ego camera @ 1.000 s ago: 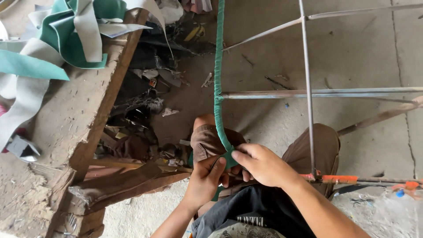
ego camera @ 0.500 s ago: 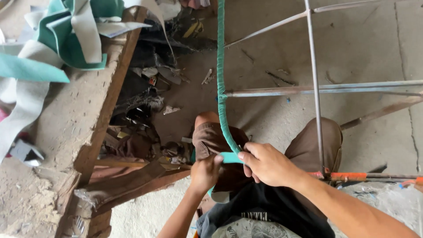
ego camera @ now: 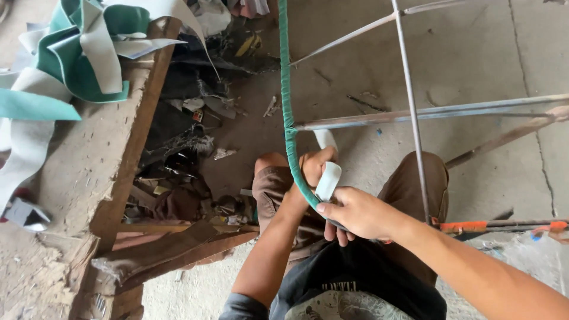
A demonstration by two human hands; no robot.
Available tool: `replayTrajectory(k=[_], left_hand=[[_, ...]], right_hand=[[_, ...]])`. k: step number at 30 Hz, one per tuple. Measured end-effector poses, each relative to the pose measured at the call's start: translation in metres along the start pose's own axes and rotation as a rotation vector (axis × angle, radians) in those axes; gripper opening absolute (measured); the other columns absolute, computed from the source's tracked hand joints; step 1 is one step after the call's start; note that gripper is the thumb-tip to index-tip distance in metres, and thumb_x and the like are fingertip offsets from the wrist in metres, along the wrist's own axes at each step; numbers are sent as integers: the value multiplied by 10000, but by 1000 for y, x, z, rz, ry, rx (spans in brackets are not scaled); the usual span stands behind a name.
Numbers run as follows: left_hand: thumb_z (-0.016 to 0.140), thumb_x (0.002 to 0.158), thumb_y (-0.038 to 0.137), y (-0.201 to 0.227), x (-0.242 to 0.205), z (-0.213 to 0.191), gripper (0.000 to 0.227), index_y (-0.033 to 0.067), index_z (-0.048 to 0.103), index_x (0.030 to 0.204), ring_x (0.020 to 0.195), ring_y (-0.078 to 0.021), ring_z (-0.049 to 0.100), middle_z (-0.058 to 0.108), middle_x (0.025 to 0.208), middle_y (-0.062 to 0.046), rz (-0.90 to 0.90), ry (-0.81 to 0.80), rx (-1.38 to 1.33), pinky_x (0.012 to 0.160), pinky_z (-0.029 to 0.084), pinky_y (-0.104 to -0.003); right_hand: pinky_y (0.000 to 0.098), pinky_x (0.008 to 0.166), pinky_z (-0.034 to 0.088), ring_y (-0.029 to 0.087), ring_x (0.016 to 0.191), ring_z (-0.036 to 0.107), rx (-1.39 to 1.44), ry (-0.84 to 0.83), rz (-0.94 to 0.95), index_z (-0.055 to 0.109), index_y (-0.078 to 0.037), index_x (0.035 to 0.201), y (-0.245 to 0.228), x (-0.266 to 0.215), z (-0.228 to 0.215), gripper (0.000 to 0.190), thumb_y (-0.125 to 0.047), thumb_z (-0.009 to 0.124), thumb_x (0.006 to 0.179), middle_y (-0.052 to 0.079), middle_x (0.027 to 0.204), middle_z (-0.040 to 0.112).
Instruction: Wrapping a thin green material strip around a metal wire frame to prepare it for upholstery.
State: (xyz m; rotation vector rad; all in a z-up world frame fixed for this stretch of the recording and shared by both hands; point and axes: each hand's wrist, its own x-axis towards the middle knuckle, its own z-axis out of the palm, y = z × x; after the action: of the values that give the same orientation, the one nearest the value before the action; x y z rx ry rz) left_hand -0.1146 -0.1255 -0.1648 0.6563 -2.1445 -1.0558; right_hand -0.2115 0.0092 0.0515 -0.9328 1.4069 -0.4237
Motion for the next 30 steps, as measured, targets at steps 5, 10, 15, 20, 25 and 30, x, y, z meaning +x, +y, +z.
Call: replayTrajectory(k=[5,10,15,20,25,30], left_hand=[[585,978,308,52,-25,-27,195,179,610,834,614,-255,603,603,648,-13,-38,-71,-96,608,511,-346],[554,948,297,112,-64,-92,370,118,692,1241,1231,-382,672,715,1309,-158,-794,-412,173,1017,537,-536],[736,972,258,169,-68,-126,299,137,651,712,513,-387,655,627,527,-141,-204,219,234,461,497,-409],[535,1024,392,198,-32,-110,347,71,646,955,1080,-407,574,692,963,-229,-455,-197,440,830,473,-495],[617,1059,308,172,-50,-102,304,49,597,902,437,-124,484,473,534,-47,-573,-105,-480,397,429,-262],[398,1165,580,98,-145,-107,762,-32,771,904,769,-231,759,757,815,-158,-475,-237,-1037,754,652,-307]], right_hand=[[256,504,496,180,445,587,-243,55,-83,807,-70,700,14,12,5,461,-299,577,1027,71,463,668],[237,510,535,162,440,635,-326,136,-128,792,-107,693,18,15,13,437,-296,579,1025,32,430,653],[314,554,588,219,492,705,-344,224,-181,776,-56,738,30,33,15,419,-323,600,1009,83,437,658],[359,704,542,217,540,728,-476,239,-204,719,-99,688,35,34,10,501,-451,537,996,73,482,708],[346,713,518,236,650,769,-583,289,-97,714,-72,643,35,32,3,517,-433,606,999,73,578,776],[356,687,445,251,651,558,-356,162,69,613,-162,1524,29,31,-5,496,-317,553,1057,172,668,657]])
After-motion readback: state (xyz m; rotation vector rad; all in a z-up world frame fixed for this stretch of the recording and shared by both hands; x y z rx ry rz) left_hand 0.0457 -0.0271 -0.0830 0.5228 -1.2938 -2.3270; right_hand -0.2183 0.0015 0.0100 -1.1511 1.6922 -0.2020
